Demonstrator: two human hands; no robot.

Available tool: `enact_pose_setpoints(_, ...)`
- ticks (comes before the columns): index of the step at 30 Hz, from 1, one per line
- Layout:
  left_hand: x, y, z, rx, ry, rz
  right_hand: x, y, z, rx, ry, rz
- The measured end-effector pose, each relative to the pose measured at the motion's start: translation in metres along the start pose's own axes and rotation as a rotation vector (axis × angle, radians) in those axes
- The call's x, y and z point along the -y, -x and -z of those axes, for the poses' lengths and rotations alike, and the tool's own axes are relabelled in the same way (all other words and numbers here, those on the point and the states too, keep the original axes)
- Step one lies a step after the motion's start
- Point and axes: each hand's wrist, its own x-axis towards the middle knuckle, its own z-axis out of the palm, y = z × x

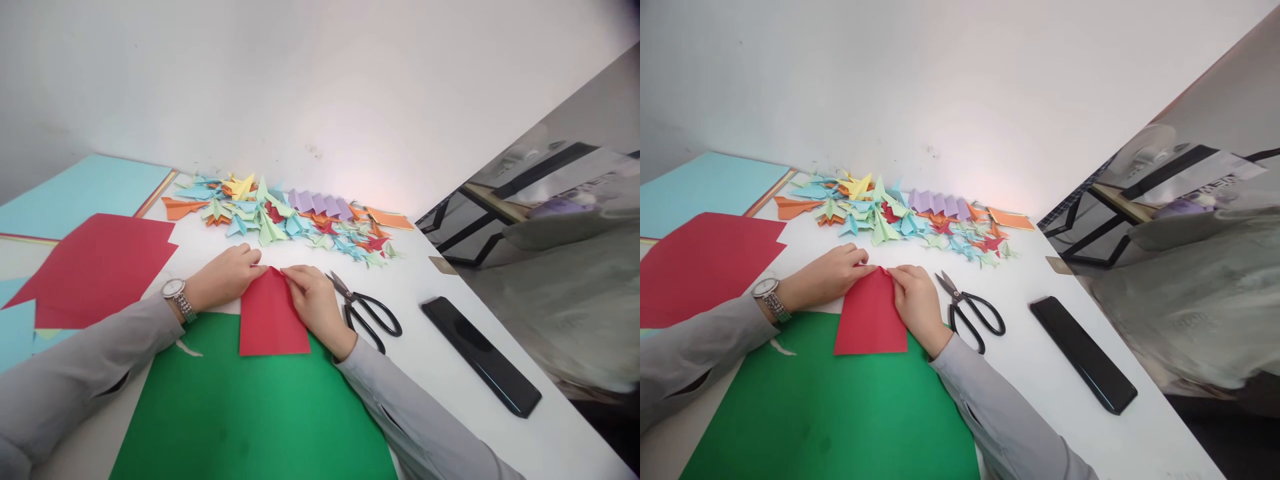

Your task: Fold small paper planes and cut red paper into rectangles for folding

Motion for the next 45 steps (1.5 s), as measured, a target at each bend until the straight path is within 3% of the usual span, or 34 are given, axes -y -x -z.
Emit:
enact_pose_setpoints(10,0.013,0.0,0.001,0.028,-0.019,-0.088,-0.001,0.002,-0.003,0.02,0.035,0.091)
enact_pose_setpoints(24,0.016,0.002,-0.005,-0.001,-0.036,-0.075,0.005,0.002,-0.001,0.08,0.113,0.205)
enact_pose_setpoints(45,0.016,0.003,-0.006,-0.032,-0.053,-0.084,0.008,0.004,0.002,0.154,0.165,0.179)
